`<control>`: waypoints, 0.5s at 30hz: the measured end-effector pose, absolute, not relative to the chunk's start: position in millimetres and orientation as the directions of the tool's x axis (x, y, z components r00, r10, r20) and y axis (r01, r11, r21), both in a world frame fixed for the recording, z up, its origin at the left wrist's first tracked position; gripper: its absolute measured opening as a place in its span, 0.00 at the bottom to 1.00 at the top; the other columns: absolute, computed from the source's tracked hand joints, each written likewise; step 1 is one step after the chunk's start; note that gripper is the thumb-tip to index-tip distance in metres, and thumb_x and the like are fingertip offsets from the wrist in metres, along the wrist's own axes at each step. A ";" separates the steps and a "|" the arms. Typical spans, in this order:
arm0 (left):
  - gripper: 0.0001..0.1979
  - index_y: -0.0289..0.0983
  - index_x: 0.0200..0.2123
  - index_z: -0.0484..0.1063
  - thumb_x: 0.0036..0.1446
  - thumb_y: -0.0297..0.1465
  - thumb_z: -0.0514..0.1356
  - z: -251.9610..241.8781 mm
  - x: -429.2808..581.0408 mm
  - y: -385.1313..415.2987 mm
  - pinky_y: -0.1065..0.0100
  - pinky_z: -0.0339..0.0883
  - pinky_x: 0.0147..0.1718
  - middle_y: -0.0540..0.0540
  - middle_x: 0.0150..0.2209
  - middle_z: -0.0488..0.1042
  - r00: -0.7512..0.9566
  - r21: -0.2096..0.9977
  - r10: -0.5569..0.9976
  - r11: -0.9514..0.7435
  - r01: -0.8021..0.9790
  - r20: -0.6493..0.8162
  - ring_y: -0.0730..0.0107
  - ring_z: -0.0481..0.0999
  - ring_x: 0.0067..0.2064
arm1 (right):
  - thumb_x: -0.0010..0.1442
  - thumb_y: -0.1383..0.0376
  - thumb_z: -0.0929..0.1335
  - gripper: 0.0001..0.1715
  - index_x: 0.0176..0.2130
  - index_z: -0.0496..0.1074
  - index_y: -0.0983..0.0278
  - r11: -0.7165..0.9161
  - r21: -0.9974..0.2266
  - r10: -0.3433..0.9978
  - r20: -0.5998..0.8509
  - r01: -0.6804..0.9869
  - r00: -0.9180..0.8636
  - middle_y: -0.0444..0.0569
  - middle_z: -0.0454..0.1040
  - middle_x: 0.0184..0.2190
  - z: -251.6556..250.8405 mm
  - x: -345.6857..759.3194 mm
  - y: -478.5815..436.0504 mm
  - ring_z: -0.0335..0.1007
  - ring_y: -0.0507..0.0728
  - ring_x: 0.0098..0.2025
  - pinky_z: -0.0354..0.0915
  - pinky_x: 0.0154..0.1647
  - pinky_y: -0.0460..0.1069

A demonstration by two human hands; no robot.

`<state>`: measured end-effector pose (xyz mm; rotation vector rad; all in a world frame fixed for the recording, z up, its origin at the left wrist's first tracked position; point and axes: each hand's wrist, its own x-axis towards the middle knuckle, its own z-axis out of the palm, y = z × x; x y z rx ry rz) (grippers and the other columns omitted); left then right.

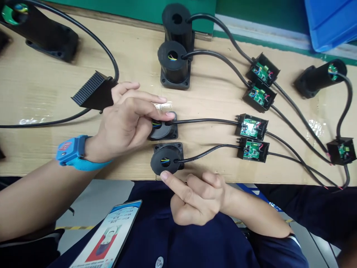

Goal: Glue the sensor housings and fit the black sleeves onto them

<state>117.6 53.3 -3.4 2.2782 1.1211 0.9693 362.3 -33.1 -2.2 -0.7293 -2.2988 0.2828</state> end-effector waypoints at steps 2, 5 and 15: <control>0.18 0.43 0.45 0.71 0.62 0.18 0.49 -3.3 117.3 53.7 0.49 0.50 0.71 0.56 0.43 0.84 0.433 0.616 0.806 -0.589 0.523 0.403 0.69 0.79 0.56 | 0.58 0.79 0.66 0.21 0.22 0.56 0.61 0.907 -0.133 0.355 0.753 0.400 -0.554 0.35 0.83 0.35 -1.6 350.7 -27.6 0.64 0.51 0.32 0.56 0.26 0.47; 0.17 0.42 0.44 0.71 0.62 0.19 0.48 -3.1 116.8 55.2 0.50 0.50 0.70 0.57 0.43 0.84 0.445 0.628 0.821 -0.564 0.537 0.358 0.71 0.79 0.56 | 0.56 0.79 0.65 0.21 0.20 0.58 0.60 0.914 -0.104 0.333 0.745 0.393 -0.578 0.41 0.83 0.33 3.1 346.0 -24.3 0.63 0.53 0.33 0.59 0.29 0.48; 0.14 0.45 0.40 0.76 0.59 0.24 0.54 -5.2 116.8 58.7 0.43 0.49 0.70 0.54 0.38 0.83 0.413 0.733 0.851 -0.502 0.459 0.325 0.59 0.81 0.52 | 0.57 0.77 0.70 0.18 0.24 0.65 0.59 0.915 -0.189 0.375 0.723 0.356 -0.580 0.45 0.82 0.39 -3.2 349.8 -27.3 0.68 0.55 0.36 0.65 0.30 0.49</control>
